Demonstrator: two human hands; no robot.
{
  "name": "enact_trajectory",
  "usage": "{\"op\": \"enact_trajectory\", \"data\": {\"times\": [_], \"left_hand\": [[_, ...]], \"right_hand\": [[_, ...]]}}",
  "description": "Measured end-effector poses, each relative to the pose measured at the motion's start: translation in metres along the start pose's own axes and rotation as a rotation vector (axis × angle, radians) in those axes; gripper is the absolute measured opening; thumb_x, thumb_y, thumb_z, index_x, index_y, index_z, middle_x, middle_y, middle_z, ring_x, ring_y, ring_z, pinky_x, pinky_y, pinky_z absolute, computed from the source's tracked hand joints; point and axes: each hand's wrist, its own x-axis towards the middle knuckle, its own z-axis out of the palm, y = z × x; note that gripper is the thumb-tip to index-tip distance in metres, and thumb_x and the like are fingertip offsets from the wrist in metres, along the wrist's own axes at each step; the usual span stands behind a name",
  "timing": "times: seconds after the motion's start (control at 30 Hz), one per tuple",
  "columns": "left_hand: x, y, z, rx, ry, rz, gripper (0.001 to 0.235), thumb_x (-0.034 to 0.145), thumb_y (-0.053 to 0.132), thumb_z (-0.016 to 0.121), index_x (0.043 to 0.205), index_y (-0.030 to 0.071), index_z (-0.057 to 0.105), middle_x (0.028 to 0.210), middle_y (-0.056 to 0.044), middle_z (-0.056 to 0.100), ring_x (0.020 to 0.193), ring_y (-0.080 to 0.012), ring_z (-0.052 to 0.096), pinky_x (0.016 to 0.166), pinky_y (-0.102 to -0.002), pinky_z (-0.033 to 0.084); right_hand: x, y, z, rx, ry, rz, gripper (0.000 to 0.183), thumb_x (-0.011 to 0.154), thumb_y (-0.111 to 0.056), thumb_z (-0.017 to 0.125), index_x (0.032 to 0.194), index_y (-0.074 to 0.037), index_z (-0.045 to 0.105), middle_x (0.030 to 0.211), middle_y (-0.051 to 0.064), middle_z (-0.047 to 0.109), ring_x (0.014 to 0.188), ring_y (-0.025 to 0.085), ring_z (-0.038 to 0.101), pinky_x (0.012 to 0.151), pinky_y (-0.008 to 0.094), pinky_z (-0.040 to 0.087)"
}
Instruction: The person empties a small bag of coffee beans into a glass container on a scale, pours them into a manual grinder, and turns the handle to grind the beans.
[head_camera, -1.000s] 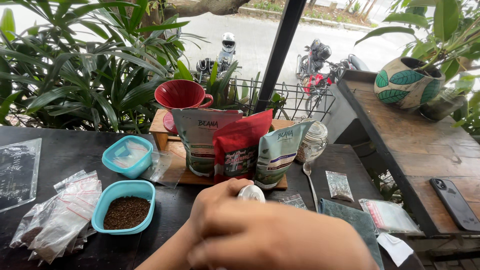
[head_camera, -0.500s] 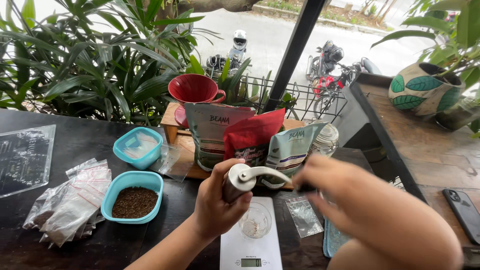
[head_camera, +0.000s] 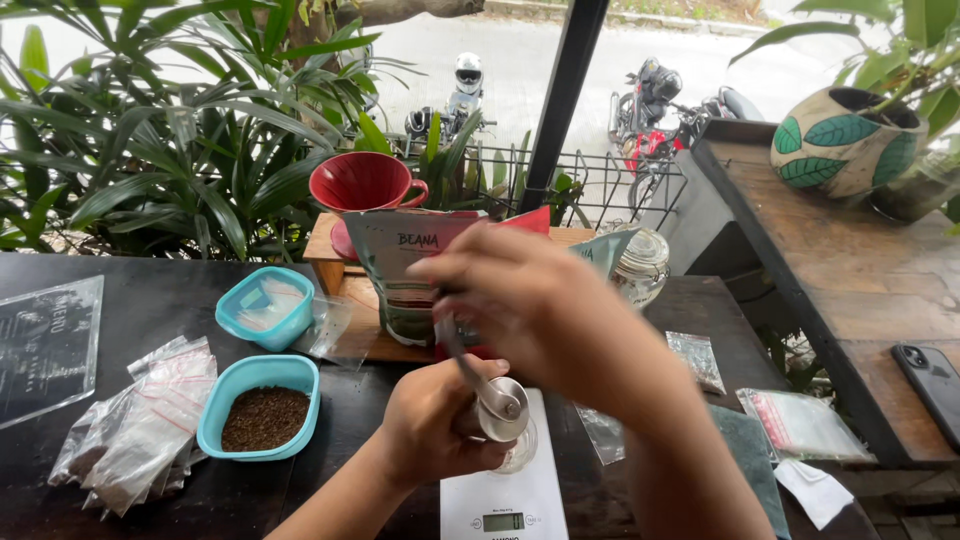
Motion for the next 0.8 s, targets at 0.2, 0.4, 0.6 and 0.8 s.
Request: {"op": "enact_trajectory", "data": {"times": [0.2,0.4,0.6,0.8], "left_hand": [[0.000,0.005,-0.002,-0.066,0.265,-0.082,0.056,0.101,0.038,0.073,0.140,0.002,0.058,0.107,-0.011,0.078,0.079,-0.0236,0.076,0.074,-0.035,0.064],[0.012,0.016,-0.006,-0.139,0.344,-0.313,0.047,0.106,0.042,0.070,0.138,0.009,0.061,0.111,-0.004,0.077,0.088,-0.0166,0.073,0.084,-0.029,0.059],[0.000,0.008,-0.002,-0.063,0.062,-0.203,0.036,0.112,0.006,0.061,0.148,0.006,0.058,0.126,-0.015,0.079,0.109,-0.0265,0.077,0.096,-0.036,0.062],[0.010,0.015,-0.006,0.020,0.059,0.106,0.046,0.097,0.032,0.081,0.125,0.001,0.064,0.096,-0.016,0.072,0.075,-0.0380,0.069,0.067,-0.046,0.056]], "right_hand": [[-0.042,0.018,-0.046,-0.220,-0.278,0.538,0.018,0.103,-0.022,0.074,0.120,-0.015,0.078,0.113,-0.002,0.083,0.102,0.018,0.078,0.092,0.039,0.056],[-0.063,-0.032,-0.049,-0.054,-0.643,0.368,0.018,0.105,-0.024,0.074,0.122,-0.021,0.071,0.120,0.000,0.075,0.106,0.022,0.077,0.093,0.041,0.059],[-0.014,-0.050,0.003,0.317,-0.608,-0.104,0.034,0.122,-0.011,0.034,0.143,0.000,0.060,0.128,0.021,0.057,0.117,0.040,0.061,0.098,0.049,0.049],[-0.003,0.003,-0.004,0.128,-0.102,0.120,0.037,0.105,0.000,0.076,0.140,-0.009,0.072,0.128,0.012,0.064,0.119,0.027,0.072,0.106,0.035,0.057]]}}
